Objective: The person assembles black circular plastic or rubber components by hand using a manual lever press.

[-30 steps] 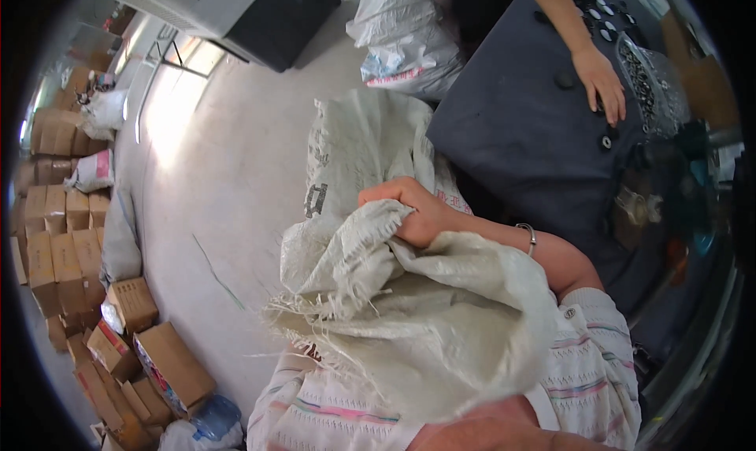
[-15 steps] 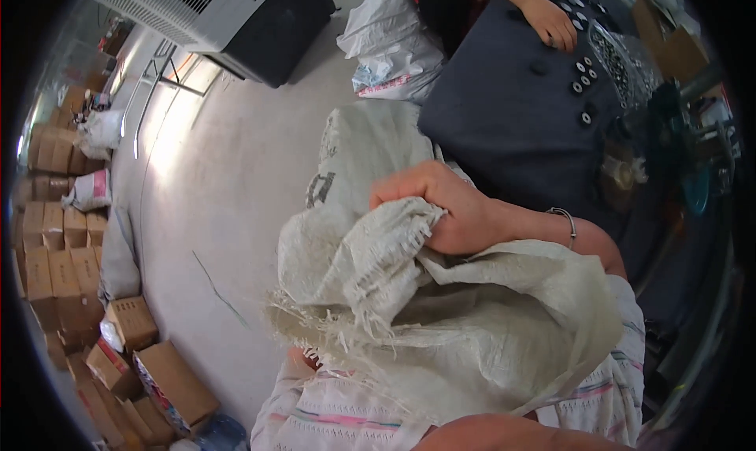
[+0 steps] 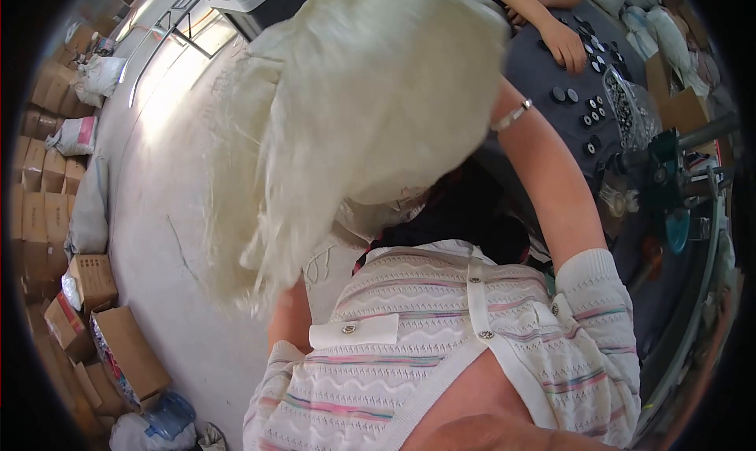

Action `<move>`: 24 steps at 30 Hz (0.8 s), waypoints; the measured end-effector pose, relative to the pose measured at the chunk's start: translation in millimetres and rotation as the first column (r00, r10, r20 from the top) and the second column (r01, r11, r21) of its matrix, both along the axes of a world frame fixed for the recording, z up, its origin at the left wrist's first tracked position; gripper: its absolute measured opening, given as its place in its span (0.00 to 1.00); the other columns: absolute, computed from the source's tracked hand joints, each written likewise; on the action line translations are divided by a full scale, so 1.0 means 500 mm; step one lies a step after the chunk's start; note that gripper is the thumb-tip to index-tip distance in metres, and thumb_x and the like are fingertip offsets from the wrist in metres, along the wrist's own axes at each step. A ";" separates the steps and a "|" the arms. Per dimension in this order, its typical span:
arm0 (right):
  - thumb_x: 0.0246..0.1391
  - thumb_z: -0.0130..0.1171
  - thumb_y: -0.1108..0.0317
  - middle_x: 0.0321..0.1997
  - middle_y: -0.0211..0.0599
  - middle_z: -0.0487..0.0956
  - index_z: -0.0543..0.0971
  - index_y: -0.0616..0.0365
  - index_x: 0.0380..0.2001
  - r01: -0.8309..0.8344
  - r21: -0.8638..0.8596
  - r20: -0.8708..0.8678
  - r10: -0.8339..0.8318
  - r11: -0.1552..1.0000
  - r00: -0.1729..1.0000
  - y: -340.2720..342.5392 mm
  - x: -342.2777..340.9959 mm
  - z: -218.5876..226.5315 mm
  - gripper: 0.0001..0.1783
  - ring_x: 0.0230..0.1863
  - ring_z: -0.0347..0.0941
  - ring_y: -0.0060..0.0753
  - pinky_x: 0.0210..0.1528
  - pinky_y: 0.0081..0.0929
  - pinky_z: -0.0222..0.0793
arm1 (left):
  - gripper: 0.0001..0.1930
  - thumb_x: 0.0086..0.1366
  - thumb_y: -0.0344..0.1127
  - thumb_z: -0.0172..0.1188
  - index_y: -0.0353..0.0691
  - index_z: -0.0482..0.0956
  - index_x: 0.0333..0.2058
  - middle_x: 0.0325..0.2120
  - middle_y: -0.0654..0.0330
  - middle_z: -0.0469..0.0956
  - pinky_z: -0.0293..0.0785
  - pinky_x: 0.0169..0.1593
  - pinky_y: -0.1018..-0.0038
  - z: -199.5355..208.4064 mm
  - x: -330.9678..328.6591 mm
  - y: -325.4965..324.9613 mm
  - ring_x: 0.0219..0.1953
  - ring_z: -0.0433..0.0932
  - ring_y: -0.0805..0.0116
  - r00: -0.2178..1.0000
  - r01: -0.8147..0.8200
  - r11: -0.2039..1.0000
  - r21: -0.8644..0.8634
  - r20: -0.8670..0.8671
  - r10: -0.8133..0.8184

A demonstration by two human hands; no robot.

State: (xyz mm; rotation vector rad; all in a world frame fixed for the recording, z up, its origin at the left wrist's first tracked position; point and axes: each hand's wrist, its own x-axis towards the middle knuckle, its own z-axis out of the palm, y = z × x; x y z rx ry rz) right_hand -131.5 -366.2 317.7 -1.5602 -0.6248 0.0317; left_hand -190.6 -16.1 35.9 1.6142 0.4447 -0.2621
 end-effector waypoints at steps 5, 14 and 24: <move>0.58 0.58 0.58 0.46 0.43 0.81 0.73 0.65 0.54 0.024 0.053 0.086 -0.029 0.998 0.996 0.041 0.073 0.056 0.26 0.45 0.78 0.31 0.52 0.27 0.72 | 0.18 0.59 0.30 0.59 0.32 0.78 0.48 0.45 0.55 0.79 0.75 0.49 0.66 0.034 -0.016 0.067 0.51 0.76 0.63 1.000 -0.026 0.999 0.036 0.014 0.026; 0.61 0.58 0.50 0.51 0.45 0.79 0.68 0.67 0.61 0.191 0.118 0.160 -0.208 0.974 0.965 -0.301 0.250 0.099 0.35 0.47 0.79 0.34 0.55 0.28 0.73 | 0.18 0.69 0.28 0.49 0.26 0.72 0.55 0.53 0.48 0.76 0.69 0.60 0.67 0.607 0.163 -0.052 0.57 0.73 0.60 0.509 -0.236 0.970 0.061 0.858 0.070; 0.47 0.64 0.54 0.33 0.49 0.82 0.82 0.62 0.37 -0.195 -0.896 -0.084 0.278 0.398 0.957 -0.041 -0.033 -0.049 0.21 0.40 0.79 0.49 0.46 0.40 0.72 | 0.14 0.64 0.37 0.55 0.35 0.81 0.43 0.32 0.53 0.82 0.76 0.41 0.70 0.490 0.231 -0.353 0.36 0.81 0.62 0.039 0.856 -0.081 0.511 -0.218 -0.975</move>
